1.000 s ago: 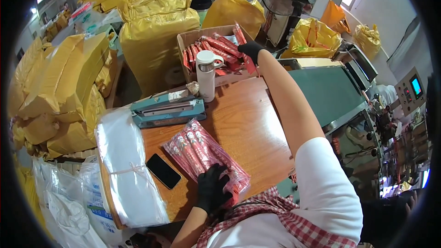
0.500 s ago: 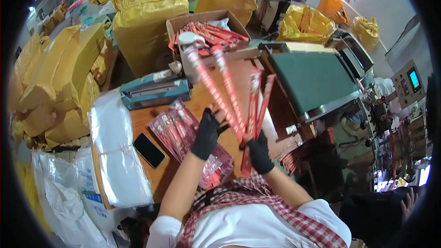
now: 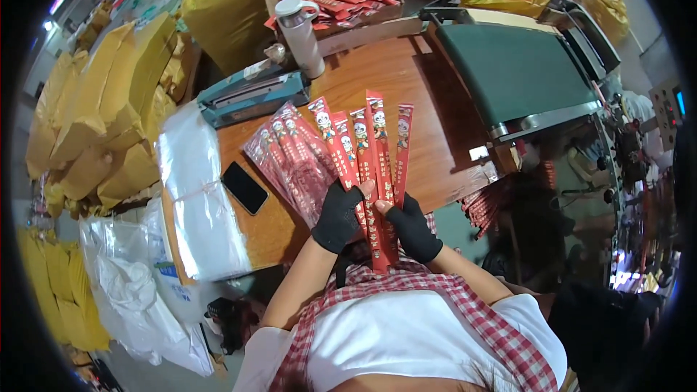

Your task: Bundling incense sticks and sealing them in plastic bags using a heat sealer.

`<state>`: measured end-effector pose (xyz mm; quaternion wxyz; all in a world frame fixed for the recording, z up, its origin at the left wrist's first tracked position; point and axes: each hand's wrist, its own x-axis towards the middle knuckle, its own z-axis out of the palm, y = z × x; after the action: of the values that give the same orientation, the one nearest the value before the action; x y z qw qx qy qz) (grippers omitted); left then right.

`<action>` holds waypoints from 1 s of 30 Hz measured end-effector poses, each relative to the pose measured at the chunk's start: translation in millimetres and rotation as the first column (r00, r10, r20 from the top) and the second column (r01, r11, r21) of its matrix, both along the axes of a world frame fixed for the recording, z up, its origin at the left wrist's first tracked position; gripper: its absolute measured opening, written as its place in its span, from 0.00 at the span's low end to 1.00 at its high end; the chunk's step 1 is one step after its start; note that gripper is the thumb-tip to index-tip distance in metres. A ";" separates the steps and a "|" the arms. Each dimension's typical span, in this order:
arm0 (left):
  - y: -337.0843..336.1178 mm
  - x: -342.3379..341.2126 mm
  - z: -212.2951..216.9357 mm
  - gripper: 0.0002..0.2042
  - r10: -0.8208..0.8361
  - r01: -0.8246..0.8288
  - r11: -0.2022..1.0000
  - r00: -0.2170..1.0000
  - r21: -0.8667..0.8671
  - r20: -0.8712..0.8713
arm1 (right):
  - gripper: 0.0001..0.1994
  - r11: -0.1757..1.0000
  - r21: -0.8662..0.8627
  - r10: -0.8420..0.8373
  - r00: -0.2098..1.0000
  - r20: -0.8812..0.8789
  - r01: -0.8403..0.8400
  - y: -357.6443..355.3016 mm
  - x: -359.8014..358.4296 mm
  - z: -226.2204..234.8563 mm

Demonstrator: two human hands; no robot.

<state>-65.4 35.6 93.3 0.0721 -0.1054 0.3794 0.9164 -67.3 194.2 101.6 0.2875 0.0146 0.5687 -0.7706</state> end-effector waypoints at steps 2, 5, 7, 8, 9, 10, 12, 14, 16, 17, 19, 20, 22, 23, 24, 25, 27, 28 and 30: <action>-0.5 6.5 3.1 0.17 0.042 -0.042 0.998 0.999 -0.050 0.008 | 0.18 1.000 -0.029 -0.003 1.000 0.013 0.004 -2.2 2.4 -1.5; -5.5 11.4 3.5 0.17 0.076 -0.075 0.996 0.997 -0.045 0.009 | 0.19 0.995 0.023 0.095 0.992 0.088 -0.098 -4.9 3.0 1.0; -10.9 15.4 -1.7 0.16 0.082 -0.082 0.997 0.997 0.013 0.008 | 0.19 0.989 0.047 0.131 0.985 0.117 -0.137 -9.7 0.4 9.0; -15.0 16.7 -7.1 0.17 0.061 -0.062 0.997 0.998 -0.044 -0.028 | 0.20 0.983 0.068 0.163 0.977 0.136 -0.173 -12.1 -1.7 12.7; -18.6 17.4 -13.8 0.18 0.040 -0.046 0.994 0.997 -0.101 -0.062 | 0.20 0.980 0.077 0.170 0.976 0.138 -0.181 -15.6 -2.1 9.5; -21.3 16.3 -22.3 0.18 0.032 -0.032 0.999 0.999 -0.023 -0.024 | 0.20 0.981 0.082 0.176 0.984 0.041 -0.179 -20.4 -2.2 1.8; -22.2 12.5 -25.8 0.19 0.031 -0.029 0.999 0.999 0.043 -0.029 | 0.23 0.981 0.091 0.178 0.981 -0.072 -0.171 -29.3 -3.8 -9.5; -30.0 10.5 -28.0 0.19 0.030 -0.025 0.994 0.999 0.109 -0.041 | 0.25 0.934 0.254 0.308 0.929 -0.205 -0.253 -38.8 -11.0 -27.7; -49.8 12.8 -31.0 0.15 0.039 -0.037 0.999 0.992 -0.017 0.119 | 0.30 0.817 0.503 0.494 0.792 -0.359 -0.281 -54.5 -19.8 -21.6; -55.9 11.7 -32.4 0.13 0.053 -0.038 0.996 0.979 -0.079 0.198 | 0.30 0.808 0.518 0.502 0.787 -0.359 -0.280 -60.8 -30.8 -2.1; -78.8 13.7 -32.9 0.12 0.132 -0.165 0.968 0.975 0.187 0.180 | 0.29 0.423 0.736 0.880 0.432 -0.195 -0.529 -76.8 -66.1 49.1; -86.5 10.8 -32.5 0.12 0.225 -0.259 0.936 0.961 0.239 0.160 | 0.28 0.442 0.765 0.802 0.589 -0.103 -0.468 -73.3 -101.9 31.4; -108.3 16.4 -38.2 0.13 0.328 -0.344 0.879 0.939 0.330 0.107 | 0.17 0.770 0.555 0.437 0.373 -0.818 0.314 -90.4 -176.9 34.4; -119.7 26.3 -43.9 0.14 0.335 -0.334 0.868 0.940 0.367 0.063 | 0.14 0.775 0.411 0.368 0.185 -0.911 0.481 -110.3 -226.2 60.6; -126.7 40.5 -55.0 0.15 0.290 -0.311 0.871 0.950 0.380 0.113 | 0.11 0.657 0.449 0.417 0.203 -0.886 0.606 -134.1 -263.8 91.7; -122.2 45.9 -59.1 0.15 0.261 -0.276 0.851 0.961 0.446 0.096 | 0.10 0.719 0.262 0.311 0.040 -0.950 0.644 -147.7 -316.6 96.7; -104.4 57.5 -55.7 0.18 0.229 -0.246 0.889 0.969 0.385 0.090 | 0.21 0.412 0.652 0.602 0.348 -0.719 0.636 -169.9 -402.9 100.4; -92.2 57.2 -35.4 0.19 0.249 -0.270 0.909 0.963 0.319 0.104 | 0.22 0.337 0.757 0.645 0.449 -0.618 0.560 -178.4 -429.7 93.9; -93.1 66.4 -9.2 0.20 0.303 -0.323 0.917 0.946 0.232 0.118 | 0.26 0.279 0.869 0.787 0.421 -0.451 0.410 -207.2 -440.8 92.2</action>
<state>1.1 -57.5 84.1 -0.0479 -0.1914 0.2368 0.9513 -508.1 -12.9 193.8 -0.0070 -0.3089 0.9453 -0.1043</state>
